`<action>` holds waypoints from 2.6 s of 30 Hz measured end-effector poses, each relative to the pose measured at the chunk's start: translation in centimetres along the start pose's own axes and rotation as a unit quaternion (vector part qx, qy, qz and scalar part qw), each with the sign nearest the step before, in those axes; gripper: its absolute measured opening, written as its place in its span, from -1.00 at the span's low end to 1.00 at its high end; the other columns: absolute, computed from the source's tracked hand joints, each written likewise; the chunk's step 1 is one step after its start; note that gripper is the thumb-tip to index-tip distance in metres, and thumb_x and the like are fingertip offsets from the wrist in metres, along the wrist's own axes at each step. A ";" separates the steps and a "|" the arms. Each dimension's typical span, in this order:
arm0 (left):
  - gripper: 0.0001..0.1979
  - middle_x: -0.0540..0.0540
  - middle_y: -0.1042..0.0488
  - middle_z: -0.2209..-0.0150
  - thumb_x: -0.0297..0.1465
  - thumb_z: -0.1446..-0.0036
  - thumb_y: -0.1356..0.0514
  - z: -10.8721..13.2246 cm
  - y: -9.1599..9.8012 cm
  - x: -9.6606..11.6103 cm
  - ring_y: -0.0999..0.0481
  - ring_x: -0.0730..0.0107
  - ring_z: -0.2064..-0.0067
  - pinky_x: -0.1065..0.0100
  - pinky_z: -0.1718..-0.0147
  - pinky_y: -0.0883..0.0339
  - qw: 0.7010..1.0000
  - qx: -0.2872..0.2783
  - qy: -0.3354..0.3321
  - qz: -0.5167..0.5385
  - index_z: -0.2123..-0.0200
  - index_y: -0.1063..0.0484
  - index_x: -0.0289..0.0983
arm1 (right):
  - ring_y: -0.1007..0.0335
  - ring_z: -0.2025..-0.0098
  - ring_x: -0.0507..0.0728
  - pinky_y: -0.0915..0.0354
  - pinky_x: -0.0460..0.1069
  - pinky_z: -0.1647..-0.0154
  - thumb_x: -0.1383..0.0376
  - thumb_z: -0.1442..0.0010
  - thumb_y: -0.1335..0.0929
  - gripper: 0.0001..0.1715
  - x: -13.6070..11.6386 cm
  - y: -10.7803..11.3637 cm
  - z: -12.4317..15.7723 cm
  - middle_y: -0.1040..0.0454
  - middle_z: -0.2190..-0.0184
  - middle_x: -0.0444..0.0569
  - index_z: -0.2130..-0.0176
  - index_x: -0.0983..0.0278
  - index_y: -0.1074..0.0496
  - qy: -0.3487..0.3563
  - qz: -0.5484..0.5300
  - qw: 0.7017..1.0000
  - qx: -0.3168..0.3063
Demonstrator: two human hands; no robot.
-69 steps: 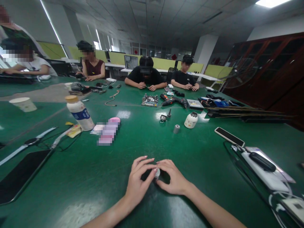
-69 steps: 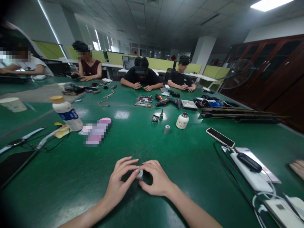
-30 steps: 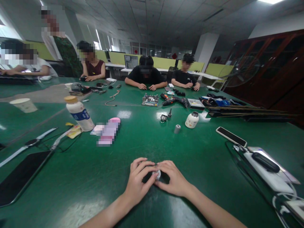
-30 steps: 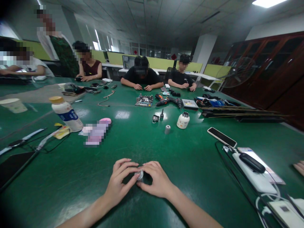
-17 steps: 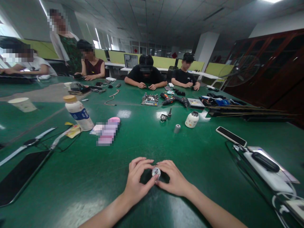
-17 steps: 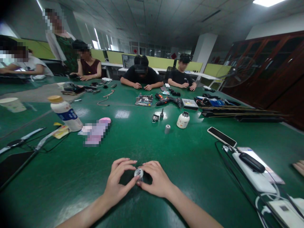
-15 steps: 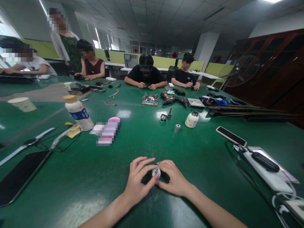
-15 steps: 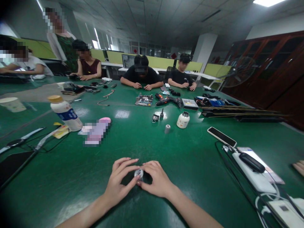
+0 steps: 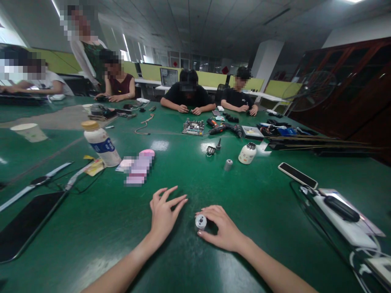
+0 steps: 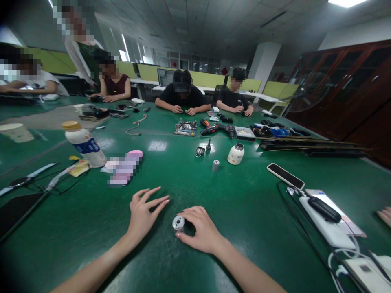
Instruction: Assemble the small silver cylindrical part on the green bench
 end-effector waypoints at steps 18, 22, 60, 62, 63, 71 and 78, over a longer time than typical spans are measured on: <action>-0.92 -0.05 -0.58 0.19 -0.29 -0.13 -0.28 2.1 1.4 5.7 -0.35 0.11 0.00 0.04 0.05 -0.28 0.983 -0.001 -0.083 0.162 0.30 -0.61 -0.04 | -0.38 -0.06 0.23 -0.22 0.16 -0.09 0.21 -0.12 -0.44 -0.55 -0.1 0.0 0.2 -0.53 0.07 0.01 -0.02 0.18 -0.41 0.012 0.005 1.000 0.016; -0.90 -0.06 -0.57 0.19 -0.32 -0.15 -0.27 2.1 1.1 5.8 -0.35 0.13 0.00 0.06 0.06 -0.30 0.979 -0.012 -0.099 0.179 0.27 -0.60 -0.05 | -0.38 -0.05 0.22 -0.22 0.15 -0.09 0.21 -0.11 -0.44 -0.56 -0.1 0.0 0.1 -0.54 0.08 0.01 -0.01 0.19 -0.41 0.014 0.005 1.000 0.019; -0.84 -0.07 -0.56 0.13 -0.30 -0.19 -0.21 -3.0 -2.4 3.3 -0.32 0.18 -0.01 0.02 -0.01 -0.28 0.976 -0.062 -0.099 0.185 0.23 -0.62 -0.05 | -0.47 0.03 0.21 -0.30 0.13 -0.03 0.14 -0.21 -0.38 -0.57 2.8 0.4 -4.5 -0.54 0.07 0.10 -0.02 0.27 -0.39 0.003 0.123 0.990 0.072; -0.83 -0.07 -0.58 0.17 -0.29 -0.20 -0.20 -3.2 -1.9 3.0 -0.34 0.19 0.01 0.05 0.00 -0.29 0.974 -0.038 -0.103 0.199 0.23 -0.62 -0.07 | -0.46 0.02 0.23 -0.31 0.14 -0.03 0.13 -0.21 -0.38 -0.54 2.8 0.2 -4.4 -0.53 0.06 0.12 -0.04 0.28 -0.37 0.002 0.131 0.988 0.076; -0.82 -0.07 -0.59 0.19 -0.29 -0.21 -0.19 -3.4 -1.5 2.8 -0.34 0.19 0.02 0.07 0.00 -0.29 0.974 -0.022 -0.101 0.200 0.22 -0.62 -0.08 | -0.46 0.01 0.24 -0.31 0.15 -0.04 0.13 -0.20 -0.39 -0.51 2.8 0.2 -4.2 -0.52 0.04 0.13 -0.06 0.29 -0.37 -0.001 0.134 0.988 0.081; -0.82 -0.19 -0.51 -0.04 -0.18 -0.13 -0.25 -4.7 -2.9 -3.4 -0.25 -0.15 -0.09 -0.16 0.08 -0.22 1.000 -0.008 -0.014 -0.010 0.27 -0.64 -0.02 | -0.42 -0.06 0.26 -0.30 0.20 -0.10 0.14 -0.16 -0.41 -0.44 3.1 0.8 -3.4 -0.48 -0.03 0.15 -0.10 0.30 -0.35 -0.013 0.113 0.988 0.104; -0.82 -0.13 -0.54 0.01 -0.27 -0.18 -0.22 -4.1 -1.9 -1.6 -0.28 -0.02 -0.11 -0.12 -0.02 -0.21 0.997 0.014 -0.038 0.059 0.19 -0.61 -0.03 | -0.41 -0.06 0.27 -0.30 0.21 -0.11 0.14 -0.17 -0.41 -0.45 3.2 0.7 -3.5 -0.48 -0.03 0.15 -0.09 0.29 -0.36 -0.014 0.113 0.988 0.106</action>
Point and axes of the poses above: each hand's wrist, its own z-axis away from the middle knuckle, its own y-axis out of the back of the hand, x = y × z, the point moved 10 cm from there along -z, towards the middle knuckle
